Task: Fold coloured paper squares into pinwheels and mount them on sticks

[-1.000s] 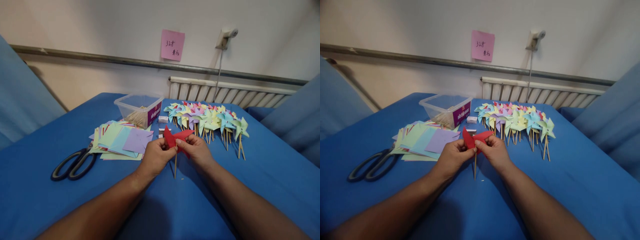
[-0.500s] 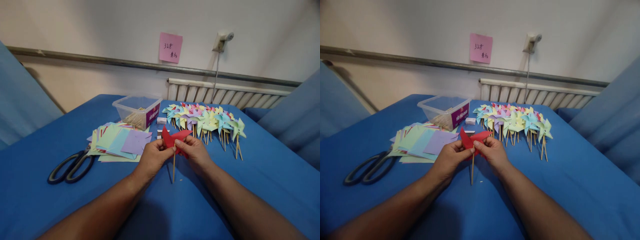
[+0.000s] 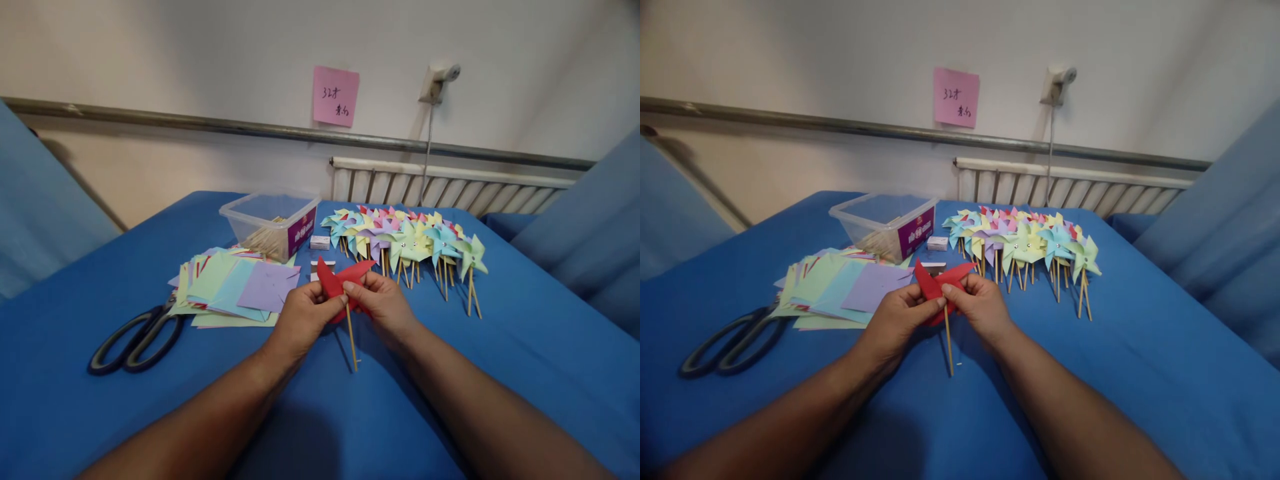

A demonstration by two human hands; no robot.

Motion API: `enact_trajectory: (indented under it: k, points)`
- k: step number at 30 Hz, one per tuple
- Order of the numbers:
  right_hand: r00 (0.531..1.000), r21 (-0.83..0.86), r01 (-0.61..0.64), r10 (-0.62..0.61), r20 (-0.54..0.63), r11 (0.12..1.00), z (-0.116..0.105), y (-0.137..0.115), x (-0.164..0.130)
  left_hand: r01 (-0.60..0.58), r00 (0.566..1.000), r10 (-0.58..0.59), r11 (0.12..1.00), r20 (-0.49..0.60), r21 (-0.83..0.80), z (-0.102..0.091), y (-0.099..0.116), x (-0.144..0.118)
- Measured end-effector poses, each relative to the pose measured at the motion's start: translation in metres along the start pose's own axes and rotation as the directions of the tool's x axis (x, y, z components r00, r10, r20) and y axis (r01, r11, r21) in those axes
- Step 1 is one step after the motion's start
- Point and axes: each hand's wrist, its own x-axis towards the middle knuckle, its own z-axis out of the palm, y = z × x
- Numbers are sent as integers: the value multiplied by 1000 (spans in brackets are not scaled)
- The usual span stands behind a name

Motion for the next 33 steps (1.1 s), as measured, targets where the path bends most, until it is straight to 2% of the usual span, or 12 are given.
enact_trajectory:
  k: [11, 15, 22, 27, 33]
  points:
    - [999, 132, -41, 38, 30, 990, 1, -2, 1, -42, 999, 43, 994, -8, 96, -3, 1, 2]
    - [996, 136, -37, 25, 87, 990, -2, -2, 2, -36, 999, 35, 996, 9, 84, -2, 4, 0]
    - [983, 47, 17, -25, 179, 999, -8, -2, 4, -34, 999, 34, 996, -1, 86, -2, 8, -2]
    - [982, -68, 37, -24, 185, 997, -13, -2, 6, -30, 999, 29, 996, 22, 87, -3, 6, -1]
    - [983, -96, 66, -48, 180, 993, -15, 3, 9, -23, 1000, 22, 996, 18, 86, -4, 5, 1]
